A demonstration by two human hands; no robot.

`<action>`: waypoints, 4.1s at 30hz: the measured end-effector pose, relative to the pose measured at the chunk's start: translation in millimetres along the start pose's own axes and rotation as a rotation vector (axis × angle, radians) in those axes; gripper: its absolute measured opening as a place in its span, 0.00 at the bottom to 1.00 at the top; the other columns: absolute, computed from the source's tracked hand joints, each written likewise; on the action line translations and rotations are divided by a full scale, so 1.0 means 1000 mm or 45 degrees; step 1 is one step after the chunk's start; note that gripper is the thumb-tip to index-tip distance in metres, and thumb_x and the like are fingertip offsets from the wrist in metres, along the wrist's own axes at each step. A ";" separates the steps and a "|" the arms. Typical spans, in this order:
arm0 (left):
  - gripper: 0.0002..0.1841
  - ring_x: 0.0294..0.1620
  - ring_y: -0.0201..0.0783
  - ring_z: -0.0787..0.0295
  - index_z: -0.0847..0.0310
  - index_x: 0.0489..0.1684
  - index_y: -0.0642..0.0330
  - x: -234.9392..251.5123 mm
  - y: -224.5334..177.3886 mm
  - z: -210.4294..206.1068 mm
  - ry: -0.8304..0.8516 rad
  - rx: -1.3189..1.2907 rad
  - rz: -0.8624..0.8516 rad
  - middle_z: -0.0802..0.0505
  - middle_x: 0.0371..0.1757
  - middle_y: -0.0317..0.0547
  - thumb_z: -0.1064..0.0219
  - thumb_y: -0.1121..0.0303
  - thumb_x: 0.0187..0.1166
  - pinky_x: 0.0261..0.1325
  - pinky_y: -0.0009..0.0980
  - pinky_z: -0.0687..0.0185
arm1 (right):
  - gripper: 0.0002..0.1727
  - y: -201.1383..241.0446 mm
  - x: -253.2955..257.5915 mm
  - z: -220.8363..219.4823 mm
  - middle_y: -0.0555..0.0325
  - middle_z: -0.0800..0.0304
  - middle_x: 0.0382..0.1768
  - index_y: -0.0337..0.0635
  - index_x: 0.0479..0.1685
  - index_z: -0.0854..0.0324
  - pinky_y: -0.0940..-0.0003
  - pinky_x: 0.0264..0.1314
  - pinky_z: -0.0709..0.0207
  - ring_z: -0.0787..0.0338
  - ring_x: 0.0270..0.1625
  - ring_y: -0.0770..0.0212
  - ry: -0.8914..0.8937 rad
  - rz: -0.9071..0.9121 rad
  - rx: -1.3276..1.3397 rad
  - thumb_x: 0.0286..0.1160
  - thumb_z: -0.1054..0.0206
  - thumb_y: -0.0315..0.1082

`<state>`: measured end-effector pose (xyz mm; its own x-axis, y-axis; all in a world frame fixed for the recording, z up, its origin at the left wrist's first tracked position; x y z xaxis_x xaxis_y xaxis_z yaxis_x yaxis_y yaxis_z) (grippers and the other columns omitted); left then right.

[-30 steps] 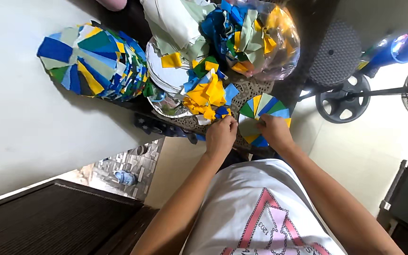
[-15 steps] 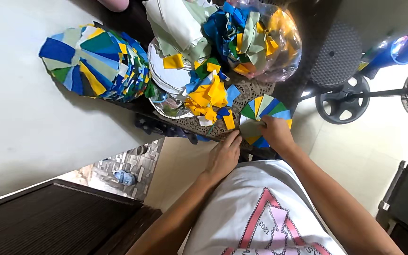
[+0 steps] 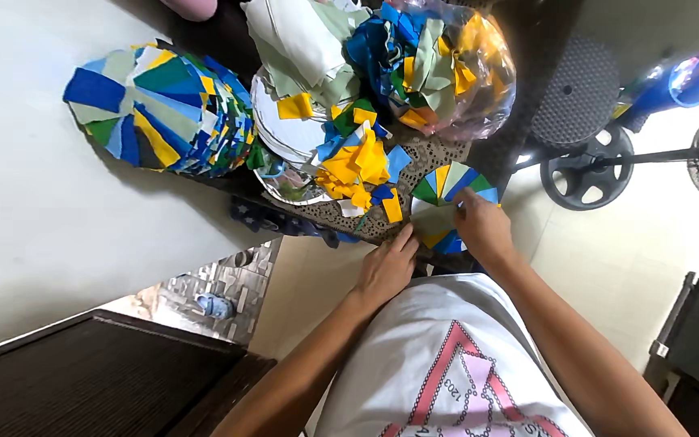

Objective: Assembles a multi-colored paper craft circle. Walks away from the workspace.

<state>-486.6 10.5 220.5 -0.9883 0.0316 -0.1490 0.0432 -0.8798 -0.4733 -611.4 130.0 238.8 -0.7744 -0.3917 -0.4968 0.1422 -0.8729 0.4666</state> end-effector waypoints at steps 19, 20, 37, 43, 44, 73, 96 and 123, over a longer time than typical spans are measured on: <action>0.16 0.46 0.59 0.03 0.10 0.60 0.63 0.005 -0.002 0.003 0.108 -0.039 0.039 0.18 0.80 0.60 0.42 0.72 0.83 0.40 0.51 0.09 | 0.15 -0.005 -0.013 -0.017 0.33 0.12 0.51 0.37 0.58 0.10 0.39 0.45 0.16 0.09 0.50 0.32 -0.244 0.342 -0.192 0.78 0.36 0.24; 0.16 0.47 0.58 0.03 0.11 0.61 0.63 0.005 -0.002 0.003 0.129 -0.041 0.048 0.19 0.81 0.59 0.42 0.72 0.84 0.41 0.50 0.09 | 0.15 -0.005 -0.012 -0.018 0.33 0.12 0.51 0.38 0.58 0.10 0.39 0.46 0.16 0.09 0.50 0.32 -0.241 0.341 -0.200 0.79 0.37 0.25; 0.15 0.59 0.59 0.11 0.15 0.64 0.66 0.063 0.128 0.130 -0.351 -0.205 0.675 0.14 0.67 0.65 0.40 0.72 0.86 0.62 0.57 0.17 | 0.14 -0.049 -0.044 0.023 0.34 0.11 0.57 0.35 0.57 0.10 0.41 0.49 0.13 0.07 0.52 0.36 -0.419 0.336 -0.019 0.80 0.37 0.28; 0.15 0.70 0.67 0.18 0.15 0.62 0.66 0.105 0.133 0.131 -0.177 0.011 0.555 0.13 0.68 0.64 0.32 0.71 0.81 0.70 0.66 0.25 | 0.15 -0.086 -0.059 0.029 0.34 0.12 0.59 0.36 0.58 0.11 0.43 0.49 0.13 0.07 0.50 0.38 -0.437 0.152 -0.004 0.81 0.39 0.29; 0.14 0.70 0.67 0.18 0.15 0.60 0.67 0.108 0.132 0.130 -0.160 0.035 0.537 0.13 0.67 0.64 0.32 0.72 0.80 0.70 0.66 0.25 | 0.15 -0.091 -0.062 0.030 0.34 0.12 0.59 0.36 0.59 0.11 0.43 0.49 0.13 0.07 0.50 0.38 -0.439 0.125 0.003 0.81 0.38 0.29; 0.03 0.33 0.24 0.14 0.20 0.47 0.63 0.080 0.164 0.196 -0.091 -0.880 0.880 0.12 0.36 0.39 0.34 0.74 0.83 0.43 0.21 0.15 | 0.13 -0.084 -0.053 0.032 0.34 0.11 0.58 0.35 0.56 0.10 0.43 0.49 0.13 0.07 0.50 0.37 -0.464 0.163 0.044 0.81 0.38 0.27; 0.11 0.56 0.66 0.13 0.13 0.47 0.71 0.093 0.157 0.151 0.117 -0.093 0.719 0.09 0.49 0.67 0.29 0.68 0.82 0.62 0.69 0.25 | 0.14 -0.095 -0.061 0.024 0.35 0.11 0.59 0.36 0.57 0.10 0.41 0.50 0.14 0.07 0.51 0.37 -0.429 0.087 0.065 0.82 0.38 0.28; 0.04 0.48 0.32 0.11 0.23 0.39 0.60 0.052 0.042 0.172 0.130 -1.213 0.566 0.09 0.51 0.43 0.41 0.79 0.78 0.53 0.31 0.12 | 0.25 0.059 -0.031 0.024 0.43 0.15 0.72 0.30 0.77 0.25 0.61 0.75 0.21 0.13 0.71 0.58 0.100 0.306 1.186 0.93 0.49 0.39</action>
<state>-561.7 -106.2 342.0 -0.8403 -0.1236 -0.5278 0.5390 -0.0875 -0.8377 -594.3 97.3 299.4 -0.7403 -0.5775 -0.3442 -0.2809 -0.1995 0.9388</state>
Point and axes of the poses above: each hand's wrist, its own x-axis towards the middle knuckle, its own z-axis out of the back of the hand, y = z × x, the point moved 8 cm from there along x, towards the middle knuckle
